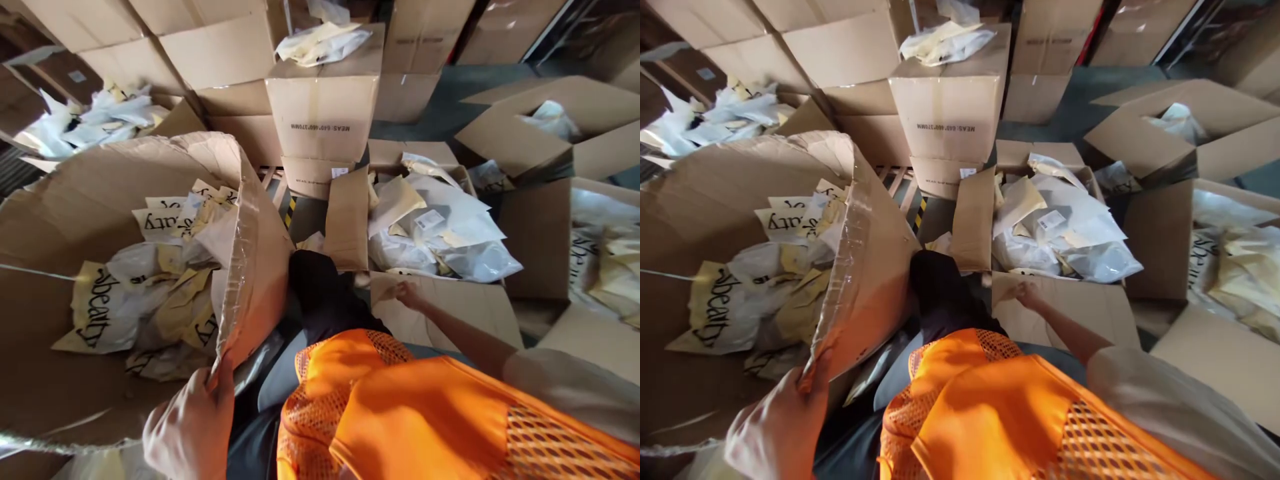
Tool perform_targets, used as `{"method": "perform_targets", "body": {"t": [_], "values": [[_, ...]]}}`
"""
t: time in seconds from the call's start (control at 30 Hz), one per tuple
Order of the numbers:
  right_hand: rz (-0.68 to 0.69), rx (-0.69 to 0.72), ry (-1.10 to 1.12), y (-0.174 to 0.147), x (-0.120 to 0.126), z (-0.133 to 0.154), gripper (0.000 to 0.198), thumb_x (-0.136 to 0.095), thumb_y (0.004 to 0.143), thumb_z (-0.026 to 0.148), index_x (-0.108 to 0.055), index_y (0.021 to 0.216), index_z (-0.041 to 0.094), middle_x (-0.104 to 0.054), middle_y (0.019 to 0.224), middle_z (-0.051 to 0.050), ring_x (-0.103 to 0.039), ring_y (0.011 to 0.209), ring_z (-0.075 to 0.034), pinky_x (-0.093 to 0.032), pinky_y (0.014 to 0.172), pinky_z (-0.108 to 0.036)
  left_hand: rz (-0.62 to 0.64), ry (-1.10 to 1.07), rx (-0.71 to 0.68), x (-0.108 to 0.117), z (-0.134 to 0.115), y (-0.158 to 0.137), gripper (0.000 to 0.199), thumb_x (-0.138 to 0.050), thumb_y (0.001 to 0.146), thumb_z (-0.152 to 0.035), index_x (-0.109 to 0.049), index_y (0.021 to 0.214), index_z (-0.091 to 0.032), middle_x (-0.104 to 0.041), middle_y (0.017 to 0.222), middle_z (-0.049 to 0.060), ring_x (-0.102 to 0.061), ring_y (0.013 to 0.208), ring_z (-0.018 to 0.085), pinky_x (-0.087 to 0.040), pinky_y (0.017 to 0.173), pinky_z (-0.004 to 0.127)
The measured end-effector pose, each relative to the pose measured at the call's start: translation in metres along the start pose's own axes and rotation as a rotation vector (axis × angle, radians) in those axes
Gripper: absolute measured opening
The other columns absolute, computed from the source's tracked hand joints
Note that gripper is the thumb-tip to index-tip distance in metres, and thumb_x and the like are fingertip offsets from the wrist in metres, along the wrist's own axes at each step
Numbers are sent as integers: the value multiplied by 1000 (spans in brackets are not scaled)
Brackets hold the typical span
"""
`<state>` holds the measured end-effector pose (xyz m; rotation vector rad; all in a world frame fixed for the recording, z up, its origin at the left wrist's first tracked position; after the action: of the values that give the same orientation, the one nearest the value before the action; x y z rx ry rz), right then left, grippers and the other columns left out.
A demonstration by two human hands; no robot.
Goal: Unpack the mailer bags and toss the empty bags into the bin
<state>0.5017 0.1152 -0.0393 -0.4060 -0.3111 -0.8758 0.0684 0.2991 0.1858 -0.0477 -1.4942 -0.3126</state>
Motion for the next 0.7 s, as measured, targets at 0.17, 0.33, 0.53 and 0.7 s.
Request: {"method": "perform_targets", "body": {"t": [0.17,0.33,0.53,0.7], "values": [[64,70,-3,51,-63,43,34,-74,57,50,-60,79,29,-66,82,-11,-66,85,-35,-53,84,-61,-107,114,-101,6,-13,-10,45,-52,95,-48,-60,60,-21,-62,51,7,-58,53,23,-35,66,34],[1,683,246,73,-132,216,37,-67,80,44,-56,110,26,-65,111,-10,-66,101,-25,-56,89,-46,-173,85,-135,7,-25,-12,36,-57,95,-37,-57,62,-21,-60,53,0,-61,54,19,-36,69,34],[359,1509,139,8,-197,447,37,-67,86,26,-52,119,29,-62,110,-2,-64,96,-17,-58,81,-35,-235,-18,-34,2,-33,-15,33,-62,90,-31,-48,62,-20,-53,54,0,-56,55,18,-35,71,36],[911,1923,-734,-38,-345,475,33,-71,80,12,-62,111,16,-62,108,-2,-59,102,-20,-53,90,-39,-304,-125,16,-7,-37,-12,30,-55,88,-30,-45,61,-21,-45,54,1,-45,54,18,-31,68,37]]}}
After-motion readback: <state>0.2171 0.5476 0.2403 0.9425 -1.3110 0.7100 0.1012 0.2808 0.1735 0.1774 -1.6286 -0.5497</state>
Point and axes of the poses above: each hand's wrist, its own y-axis towards the middle knuckle, its own x-axis out of the back of the hand, z = x × y, the point moved 2 cm from there along y, towards the middle knuckle
